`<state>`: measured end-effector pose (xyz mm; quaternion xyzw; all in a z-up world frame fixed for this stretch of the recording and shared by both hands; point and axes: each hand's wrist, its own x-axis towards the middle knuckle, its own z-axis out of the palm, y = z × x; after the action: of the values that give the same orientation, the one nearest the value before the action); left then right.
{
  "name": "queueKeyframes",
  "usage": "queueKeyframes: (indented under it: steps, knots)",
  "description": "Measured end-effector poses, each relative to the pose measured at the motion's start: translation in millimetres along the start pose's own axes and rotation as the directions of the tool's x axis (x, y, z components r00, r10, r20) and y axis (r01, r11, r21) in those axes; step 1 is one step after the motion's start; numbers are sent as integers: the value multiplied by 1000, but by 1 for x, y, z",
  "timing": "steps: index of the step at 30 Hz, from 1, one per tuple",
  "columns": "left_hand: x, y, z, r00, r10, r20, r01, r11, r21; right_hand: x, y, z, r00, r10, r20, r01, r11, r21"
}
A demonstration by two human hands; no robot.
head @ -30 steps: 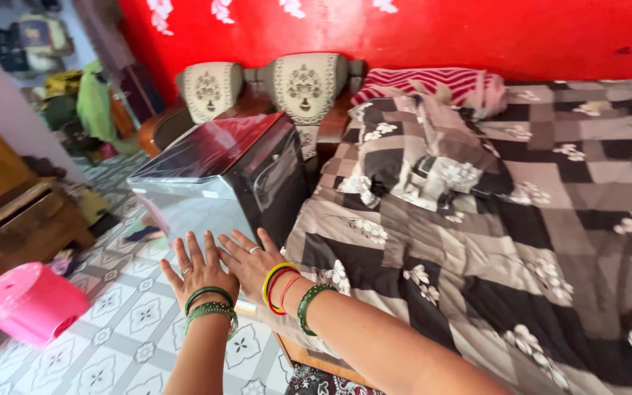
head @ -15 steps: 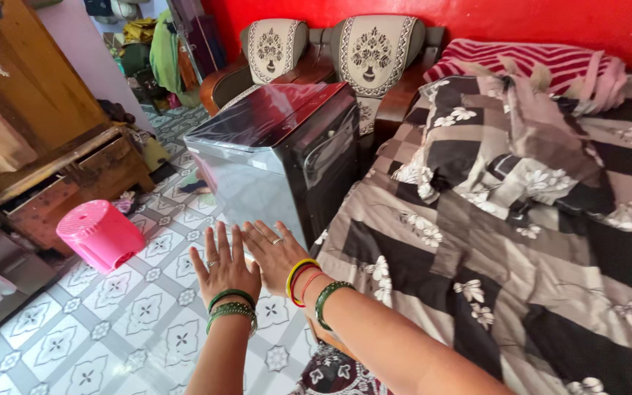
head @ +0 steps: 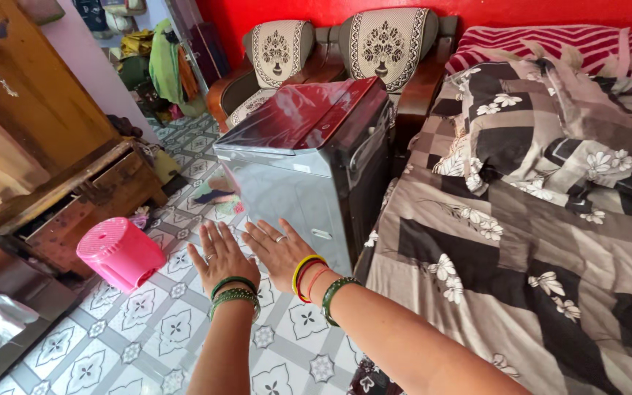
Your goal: The person opens and closes multiple drawers in a wooden dresser and a bedside cabinet. They also smooth a patterned bedsheet with both hands. The actions are performed by hand without tools.
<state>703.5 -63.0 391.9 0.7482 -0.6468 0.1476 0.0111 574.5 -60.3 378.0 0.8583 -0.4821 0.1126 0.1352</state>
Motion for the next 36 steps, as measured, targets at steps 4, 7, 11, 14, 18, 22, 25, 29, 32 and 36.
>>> queueKeyframes:
  steps: [4, 7, 11, 14, 18, 22, 25, 29, 32, 36]
  knots:
    - [13, -27, 24, 1000, -20, -11, 20, 999, -42, 13, -17, 9, 1000, -4, 28, 4, 1000, -6]
    - [20, -43, 39, 999, -50, -3, 50, 996, -72, 24, -25, 16, 997, -23, 68, 21, 1000, 19]
    - [30, -56, 55, 996, -76, 52, 80, 992, -94, 41, -29, 26, 998, -66, -2, 66, 997, -28]
    - [40, -61, 61, 994, -100, 34, 103, 990, -99, 56, -28, 28, 995, -78, 58, 76, 997, 34]
    - [57, -52, 60, 993, -105, 51, 108, 991, -75, 74, -17, 21, 991, -93, 93, 91, 996, 24]
    - [66, -41, 56, 993, -91, 73, 94, 995, -43, 90, -9, 20, 967, -99, 234, 90, 995, 50]
    - [70, -36, 55, 987, -84, 134, 93, 994, -63, 103, -5, 28, 956, -116, 269, 90, 990, 104]
    - [73, -46, 65, 982, -109, 155, 115, 993, -32, 126, -12, 53, 960, -160, 231, 140, 985, 101]
    - [84, -70, 78, 978, -117, 175, 123, 992, -23, 152, -29, 68, 961, -181, 208, 160, 981, 114]
    - [110, -126, 104, 976, -163, 141, 166, 986, -10, 196, -71, 80, 946, -215, 243, 194, 975, 108]
